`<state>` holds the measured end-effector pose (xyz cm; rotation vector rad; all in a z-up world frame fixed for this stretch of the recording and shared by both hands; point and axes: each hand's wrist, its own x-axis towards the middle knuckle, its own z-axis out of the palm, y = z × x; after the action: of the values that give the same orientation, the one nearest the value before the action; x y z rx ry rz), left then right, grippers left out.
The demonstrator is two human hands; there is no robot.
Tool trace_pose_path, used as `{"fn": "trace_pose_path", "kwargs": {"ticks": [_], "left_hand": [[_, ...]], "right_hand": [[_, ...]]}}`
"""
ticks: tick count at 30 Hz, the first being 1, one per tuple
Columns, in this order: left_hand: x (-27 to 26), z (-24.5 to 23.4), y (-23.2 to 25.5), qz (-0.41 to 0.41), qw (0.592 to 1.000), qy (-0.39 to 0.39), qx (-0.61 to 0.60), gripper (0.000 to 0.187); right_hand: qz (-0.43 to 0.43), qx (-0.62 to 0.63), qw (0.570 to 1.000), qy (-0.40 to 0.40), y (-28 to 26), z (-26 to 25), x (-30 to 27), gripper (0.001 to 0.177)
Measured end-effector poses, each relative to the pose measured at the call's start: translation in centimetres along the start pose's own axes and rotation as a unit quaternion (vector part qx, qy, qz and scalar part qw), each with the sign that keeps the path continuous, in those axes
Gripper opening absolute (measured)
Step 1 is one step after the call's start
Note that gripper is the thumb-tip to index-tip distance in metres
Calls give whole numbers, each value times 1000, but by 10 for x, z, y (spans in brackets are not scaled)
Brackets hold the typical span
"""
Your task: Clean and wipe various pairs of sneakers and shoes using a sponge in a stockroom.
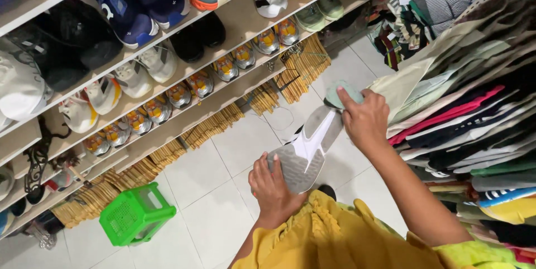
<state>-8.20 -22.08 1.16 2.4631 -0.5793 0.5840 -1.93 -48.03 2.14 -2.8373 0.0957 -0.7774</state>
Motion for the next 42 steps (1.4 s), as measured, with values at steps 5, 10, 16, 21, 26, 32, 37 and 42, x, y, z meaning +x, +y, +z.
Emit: {"fn": "trace_pose_path", "kwargs": {"ticks": [5,10,16,21,26,32,37,42], "left_hand": [[-12,13,2,17,1000,16,8,111],[-13,14,10,25,999,32,0,113],[-15,25,25,3,1000,26,-12,111],[-13,40,22,-54,998,1,30,108],[-11,48,29,-106,993,41,20,113],[0,63,42,-142,988,55,31,119],[3,78,40,-182,982,22,-51,131],[3,119,21,-451,768,-3,-455,112]], "right_hand": [[-116,85,990,9,-58,-21,-44,62],[-125,74,989,13,-23,-8,-30,59],[30,-21,999,-4,7,-5,-28,59],[-93,144,964,-202,-63,-37,-88,63],[-171,253,940,-155,-28,-49,-76,59],[-146,173,961,-162,-27,-40,-73,61],[-201,307,910,-190,-4,-51,-69,64],[-216,250,934,-138,-8,-50,-75,70]]}}
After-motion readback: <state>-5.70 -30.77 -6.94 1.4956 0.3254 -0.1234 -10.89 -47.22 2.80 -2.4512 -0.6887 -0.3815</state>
